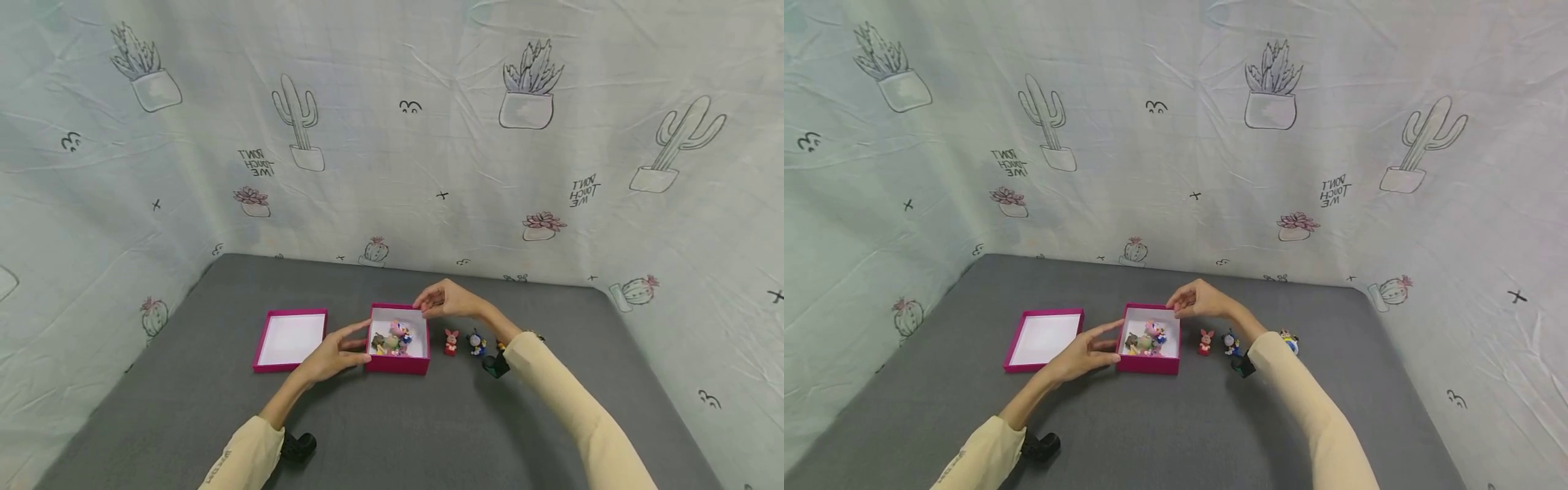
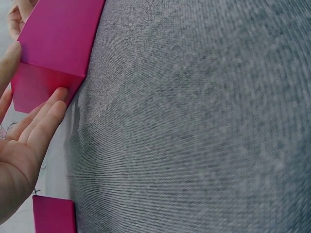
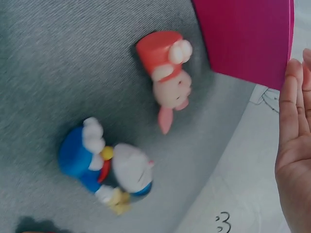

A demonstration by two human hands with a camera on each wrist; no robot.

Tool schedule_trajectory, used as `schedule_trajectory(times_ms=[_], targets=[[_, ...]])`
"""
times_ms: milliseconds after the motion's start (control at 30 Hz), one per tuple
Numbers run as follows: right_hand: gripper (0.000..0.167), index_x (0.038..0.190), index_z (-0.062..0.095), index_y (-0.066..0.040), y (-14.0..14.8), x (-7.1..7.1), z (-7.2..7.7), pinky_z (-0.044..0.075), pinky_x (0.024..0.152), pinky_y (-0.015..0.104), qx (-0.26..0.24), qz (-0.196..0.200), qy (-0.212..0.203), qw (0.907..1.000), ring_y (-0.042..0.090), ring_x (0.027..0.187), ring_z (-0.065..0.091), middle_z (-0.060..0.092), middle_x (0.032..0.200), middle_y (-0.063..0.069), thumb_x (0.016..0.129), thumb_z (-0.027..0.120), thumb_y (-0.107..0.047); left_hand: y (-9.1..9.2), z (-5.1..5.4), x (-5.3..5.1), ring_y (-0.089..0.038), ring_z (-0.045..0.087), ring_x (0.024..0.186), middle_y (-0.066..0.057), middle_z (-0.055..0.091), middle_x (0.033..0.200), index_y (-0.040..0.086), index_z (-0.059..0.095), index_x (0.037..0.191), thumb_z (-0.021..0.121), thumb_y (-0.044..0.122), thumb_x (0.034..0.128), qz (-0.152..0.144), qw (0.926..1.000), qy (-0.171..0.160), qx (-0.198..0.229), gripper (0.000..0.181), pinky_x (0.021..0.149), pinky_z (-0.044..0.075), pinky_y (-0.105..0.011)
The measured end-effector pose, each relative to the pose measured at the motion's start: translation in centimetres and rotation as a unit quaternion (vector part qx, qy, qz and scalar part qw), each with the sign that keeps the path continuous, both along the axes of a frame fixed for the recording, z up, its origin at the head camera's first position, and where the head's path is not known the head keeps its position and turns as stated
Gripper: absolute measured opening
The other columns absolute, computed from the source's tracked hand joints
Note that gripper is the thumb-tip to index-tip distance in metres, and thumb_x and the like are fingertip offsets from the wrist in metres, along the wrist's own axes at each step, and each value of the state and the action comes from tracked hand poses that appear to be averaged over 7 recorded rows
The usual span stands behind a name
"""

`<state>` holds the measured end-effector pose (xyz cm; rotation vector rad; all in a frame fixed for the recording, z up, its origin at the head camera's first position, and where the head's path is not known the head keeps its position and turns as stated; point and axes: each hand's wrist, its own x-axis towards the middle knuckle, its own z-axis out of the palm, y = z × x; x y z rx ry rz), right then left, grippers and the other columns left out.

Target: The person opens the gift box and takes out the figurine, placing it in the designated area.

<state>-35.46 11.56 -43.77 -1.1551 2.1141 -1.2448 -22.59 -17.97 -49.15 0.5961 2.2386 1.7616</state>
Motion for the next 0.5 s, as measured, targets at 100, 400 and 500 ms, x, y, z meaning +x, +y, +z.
schedule_trajectory(times_ms=[100,400,500], targets=[[0.023,0.106,0.064,0.015,0.5,0.0,-0.3,0.049,0.064,0.024,-0.002,0.009,0.01,0.9999,0.011,0.068,0.055,0.063,0.08,0.012,0.086,0.066,0.004,-0.1,0.0,0.1,-0.042,0.044,0.128,-0.026,0.025,0.152,0.003,0.03,0.149,0.067,0.007,0.0893,0.001,1.0,0.004,-0.003,0.071,0.09,0.051,-0.04],[0.027,0.111,0.064,0.013,0.6,0.7,-1.5,0.034,0.057,0.023,-0.006,0.018,0.019,0.9996,0.008,0.056,0.03,0.039,0.065,0.003,0.088,0.067,-0.001,0.1,0.1,0.1,-0.042,0.045,0.127,-0.026,0.026,0.151,0.003,0.031,0.149,0.067,0.007,0.0893,0.0,1.0,0.006,-0.007,0.07,0.09,0.051,-0.041],[0.026,0.11,0.066,0.011,0.7,0.9,-1.8,0.032,0.058,0.023,0.003,0.006,0.04,0.9992,0.01,0.059,0.03,0.042,0.069,0.004,0.087,0.068,-0.001,0.1,0.0,0.1,-0.042,0.045,0.127,-0.027,0.026,0.151,0.002,0.031,0.149,0.067,0.006,0.0893,0.0,0.9999,0.009,-0.007,0.07,0.09,0.051,-0.04]])
